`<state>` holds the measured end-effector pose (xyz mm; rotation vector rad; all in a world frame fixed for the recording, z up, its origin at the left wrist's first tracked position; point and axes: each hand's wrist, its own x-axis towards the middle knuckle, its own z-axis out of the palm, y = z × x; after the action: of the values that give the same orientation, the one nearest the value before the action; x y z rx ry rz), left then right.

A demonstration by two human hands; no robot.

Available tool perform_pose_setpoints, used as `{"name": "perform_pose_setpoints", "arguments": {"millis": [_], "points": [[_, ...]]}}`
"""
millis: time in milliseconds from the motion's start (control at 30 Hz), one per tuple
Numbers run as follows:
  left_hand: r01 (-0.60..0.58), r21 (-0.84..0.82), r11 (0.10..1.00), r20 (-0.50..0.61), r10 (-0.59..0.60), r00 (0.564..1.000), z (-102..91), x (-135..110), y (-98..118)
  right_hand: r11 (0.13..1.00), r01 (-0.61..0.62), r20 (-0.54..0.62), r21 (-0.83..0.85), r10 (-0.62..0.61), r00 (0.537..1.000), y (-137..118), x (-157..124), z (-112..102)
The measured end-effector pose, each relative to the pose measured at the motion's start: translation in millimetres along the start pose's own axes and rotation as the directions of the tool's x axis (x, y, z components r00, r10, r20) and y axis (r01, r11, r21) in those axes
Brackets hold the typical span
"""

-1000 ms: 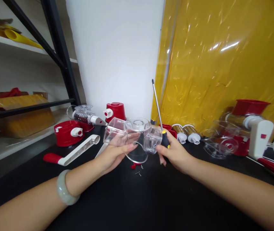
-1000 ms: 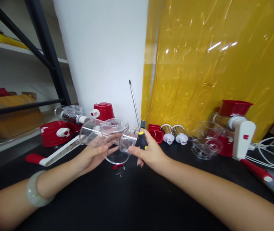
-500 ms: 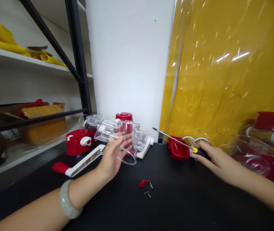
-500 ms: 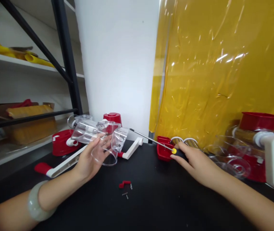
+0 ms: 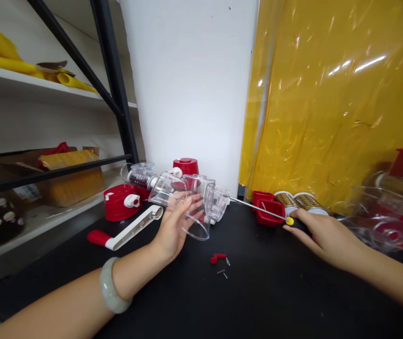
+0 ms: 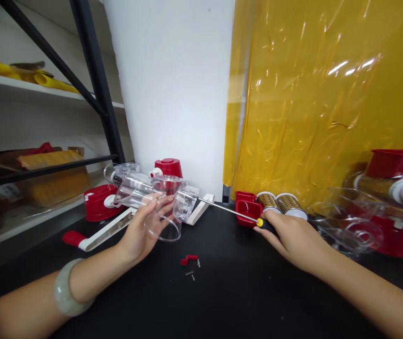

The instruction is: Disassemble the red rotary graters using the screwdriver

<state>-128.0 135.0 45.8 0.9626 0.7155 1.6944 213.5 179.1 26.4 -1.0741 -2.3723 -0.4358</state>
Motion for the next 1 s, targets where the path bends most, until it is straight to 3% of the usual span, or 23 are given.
{"name": "perform_pose_setpoints", "arguments": {"millis": [367,600,867,1000], "points": [[0.006,-0.012,1.0,0.009,-0.005,1.0,-0.9,0,-1,0.999,-0.01,-0.004,-0.05,0.01,1.0,-5,-3,5],[0.001,0.032,0.999,-0.018,0.0,1.0,-1.2,2,1,0.999,-0.019,-0.154,-0.04,0.013,0.988,-8,-4,5],[-0.012,0.036,0.999,-0.038,0.013,0.999,-2.5,4,2,0.99,0.021,-0.161,0.14,0.002,0.987,-1,-6,9],[-0.017,0.04,0.999,-0.031,0.018,0.999,-4.6,6,1,0.965,0.067,-0.248,0.255,-0.001,0.969,4,-3,12]]}}
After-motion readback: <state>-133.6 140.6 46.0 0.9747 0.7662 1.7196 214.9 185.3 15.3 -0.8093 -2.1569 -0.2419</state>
